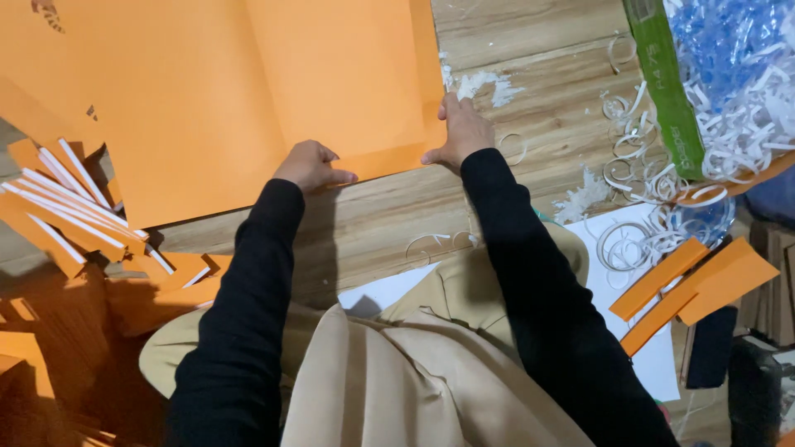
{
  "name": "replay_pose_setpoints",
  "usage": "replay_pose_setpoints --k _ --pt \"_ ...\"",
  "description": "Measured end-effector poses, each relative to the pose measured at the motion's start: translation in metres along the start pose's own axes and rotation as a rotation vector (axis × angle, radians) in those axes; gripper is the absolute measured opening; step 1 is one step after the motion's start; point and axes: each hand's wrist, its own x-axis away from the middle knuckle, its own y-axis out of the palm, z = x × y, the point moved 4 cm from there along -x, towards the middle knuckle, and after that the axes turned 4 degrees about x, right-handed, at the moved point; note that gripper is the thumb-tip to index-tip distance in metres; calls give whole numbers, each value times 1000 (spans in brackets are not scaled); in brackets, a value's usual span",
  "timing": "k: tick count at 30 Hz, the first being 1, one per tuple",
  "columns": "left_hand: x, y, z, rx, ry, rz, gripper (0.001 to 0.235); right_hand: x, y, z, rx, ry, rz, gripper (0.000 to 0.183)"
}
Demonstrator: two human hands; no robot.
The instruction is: Assembling orange paper folders by folding them and applying adhesive strips.
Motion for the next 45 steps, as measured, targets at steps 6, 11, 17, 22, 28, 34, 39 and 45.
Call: replay_pose_setpoints --k 6,11,17,22,28,34,39,45 --pt "-28 15 -20 -129 -34 110 47 -7 6 3 56 76 -35 69" --pt "-33 19 -22 -165 -40 138 48 -8 5 3 60 79 -58 70" --pt "-2 15 19 -323 -52 299 30 -16 12 10 90 77 -40 72" --pt "41 23 62 -840 77 791 37 2 7 -3 114 59 88 74" --pt "65 95 51 -856 450 840 38 36 103 -22 515 -180 366 76" --pt "87 94 15 -782 339 953 38 62 136 -22 527 -219 332 68" --pt "83 96 -5 -786 170 864 41 50 149 -1 522 -205 351 75" --pt "74 86 -16 -546 76 727 55 78 25 -8 21 -442 887 35"
